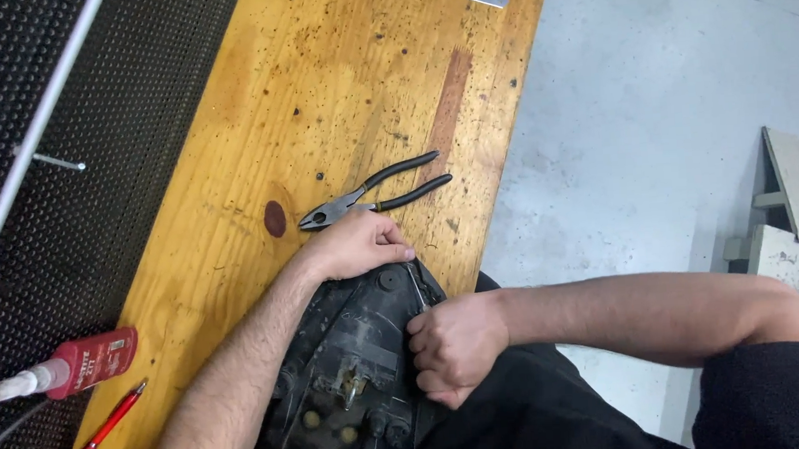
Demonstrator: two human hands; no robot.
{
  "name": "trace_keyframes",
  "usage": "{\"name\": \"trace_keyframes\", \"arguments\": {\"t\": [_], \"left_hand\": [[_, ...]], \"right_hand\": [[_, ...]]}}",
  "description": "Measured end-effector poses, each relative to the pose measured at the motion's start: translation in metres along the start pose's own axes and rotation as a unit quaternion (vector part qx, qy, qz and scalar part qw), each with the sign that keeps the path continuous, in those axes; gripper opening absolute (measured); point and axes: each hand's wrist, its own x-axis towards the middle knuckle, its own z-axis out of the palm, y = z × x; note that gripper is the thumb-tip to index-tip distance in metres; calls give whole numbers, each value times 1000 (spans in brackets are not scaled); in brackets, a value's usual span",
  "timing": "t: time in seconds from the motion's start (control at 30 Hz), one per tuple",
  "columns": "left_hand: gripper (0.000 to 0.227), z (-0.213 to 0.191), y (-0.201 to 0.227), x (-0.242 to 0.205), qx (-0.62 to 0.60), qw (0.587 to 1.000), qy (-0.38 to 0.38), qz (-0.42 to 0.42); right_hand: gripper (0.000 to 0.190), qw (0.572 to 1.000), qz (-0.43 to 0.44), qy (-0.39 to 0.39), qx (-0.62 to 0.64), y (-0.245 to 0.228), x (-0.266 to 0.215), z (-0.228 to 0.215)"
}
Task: Removing staples from the underside of a motorcycle seat using pliers and a prying tool
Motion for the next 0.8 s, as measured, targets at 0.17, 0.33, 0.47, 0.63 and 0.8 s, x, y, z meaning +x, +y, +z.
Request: {"name": "trace_keyframes", "arguments": {"t": [0.17, 0.33, 0.47, 0.63, 0.8], "left_hand": [[20, 2, -8, 6, -14, 1000, 6, 11], [25, 1, -9, 6, -19, 1000, 6, 0], [26, 2, -11, 7, -21, 1000, 4, 1], [27, 6, -14, 9, -14, 1000, 11, 6], [29, 5, -14, 8, -5, 1000, 10, 10]], "right_hand": [[35, 993, 116, -20, -29, -27, 0, -17], [22, 906, 410, 23, -103, -74, 8, -7], [50, 755, 652, 48, -60, -86, 20, -2], [42, 598, 794, 1, 107, -87, 43, -29], [29, 512, 732, 306, 329, -83, 40, -22]]}}
